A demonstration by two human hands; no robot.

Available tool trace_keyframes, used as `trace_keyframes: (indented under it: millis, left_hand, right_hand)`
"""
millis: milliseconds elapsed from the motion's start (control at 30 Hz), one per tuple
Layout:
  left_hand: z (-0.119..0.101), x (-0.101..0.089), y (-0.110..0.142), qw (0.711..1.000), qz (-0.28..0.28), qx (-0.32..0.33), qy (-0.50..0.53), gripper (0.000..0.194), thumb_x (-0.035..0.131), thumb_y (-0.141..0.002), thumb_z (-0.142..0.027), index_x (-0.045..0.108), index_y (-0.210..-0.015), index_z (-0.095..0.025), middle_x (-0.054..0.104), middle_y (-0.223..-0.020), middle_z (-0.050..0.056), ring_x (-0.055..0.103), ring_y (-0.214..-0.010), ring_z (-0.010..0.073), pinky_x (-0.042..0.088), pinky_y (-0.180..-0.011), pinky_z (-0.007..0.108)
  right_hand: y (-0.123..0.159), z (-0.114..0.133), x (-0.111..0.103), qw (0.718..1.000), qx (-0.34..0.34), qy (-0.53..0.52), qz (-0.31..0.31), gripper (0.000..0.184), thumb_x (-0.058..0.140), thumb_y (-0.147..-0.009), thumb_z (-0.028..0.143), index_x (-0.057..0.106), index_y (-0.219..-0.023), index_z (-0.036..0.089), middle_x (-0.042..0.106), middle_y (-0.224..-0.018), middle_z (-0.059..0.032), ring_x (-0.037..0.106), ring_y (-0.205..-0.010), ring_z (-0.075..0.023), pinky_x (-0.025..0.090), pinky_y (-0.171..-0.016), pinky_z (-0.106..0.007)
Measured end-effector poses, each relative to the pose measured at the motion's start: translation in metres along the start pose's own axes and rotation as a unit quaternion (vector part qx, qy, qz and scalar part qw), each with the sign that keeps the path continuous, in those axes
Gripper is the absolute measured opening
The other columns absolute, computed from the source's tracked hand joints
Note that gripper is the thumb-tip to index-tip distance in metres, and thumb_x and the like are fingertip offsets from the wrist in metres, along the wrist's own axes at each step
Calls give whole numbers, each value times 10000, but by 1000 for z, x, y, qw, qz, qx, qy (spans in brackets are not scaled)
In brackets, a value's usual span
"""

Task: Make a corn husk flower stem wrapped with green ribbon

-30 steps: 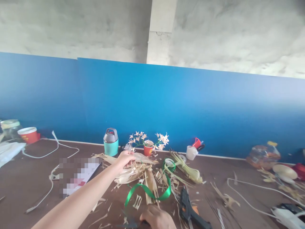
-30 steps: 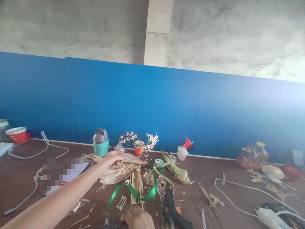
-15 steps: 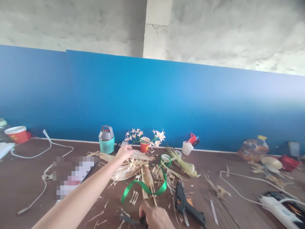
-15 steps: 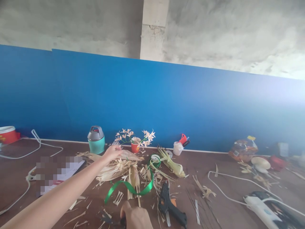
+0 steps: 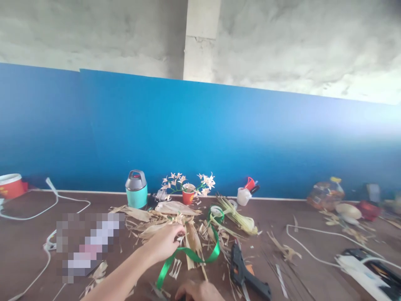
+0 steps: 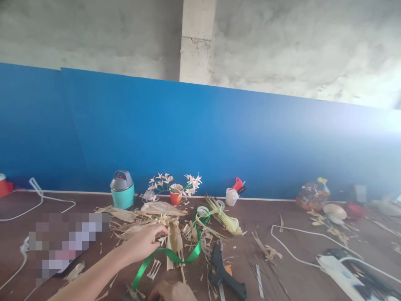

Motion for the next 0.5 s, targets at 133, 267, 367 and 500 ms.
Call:
trace_keyframes:
  millis: [133, 267, 367, 500]
  left_hand:
    - [10, -2, -4, 999, -23, -16, 28, 231, 609, -580, -49, 685, -653, -254, 673, -667, 17, 584, -658, 231, 362, -642, 288]
    - [6, -13, -9, 992, -70, -23, 101, 137, 649, -598, -99, 675, -639, -227, 653, -641, 21, 567, -633, 206, 369, -617, 270]
    - [-16, -27, -16, 975, -127, -17, 181, 143, 673, -635, -177, 669, -777, -196, 654, -763, 42, 571, -689, 190, 386, -595, 248]
    - [-74, -26, -31, 950, -143, 5, 276, 264, 638, -734, -306, 609, -975, -201, 621, -850, 17, 408, -453, 72, 298, -436, 217]
  right_hand:
    - [-1, 2, -4, 998, -46, -24, -46, 273, 692, -656, 181, 725, -920, 246, 686, -712, 8, 613, -674, -150, 426, -644, -184]
    - [15, 1, -27, 973, -16, -173, -152, 283, 686, -691, 371, 711, -919, 207, 702, -787, -45, 629, -715, -189, 457, -665, -237]
    - [10, 15, -22, 908, 3, -408, -98, 535, 529, -776, 601, 644, -1046, 154, 706, -827, -102, 655, -757, -224, 484, -687, -299]
    - [-3, 76, 22, 860, -24, -501, 99, 639, 339, -867, 630, 633, -1023, 84, 687, -878, -158, 659, -847, -293, 507, -702, -407]
Point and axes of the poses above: each hand's wrist, its own y-axis away from the middle knuckle, its own x-axis out of the palm, z = x × y, the point moved 9 cm from there along -y, towards the middle knuckle
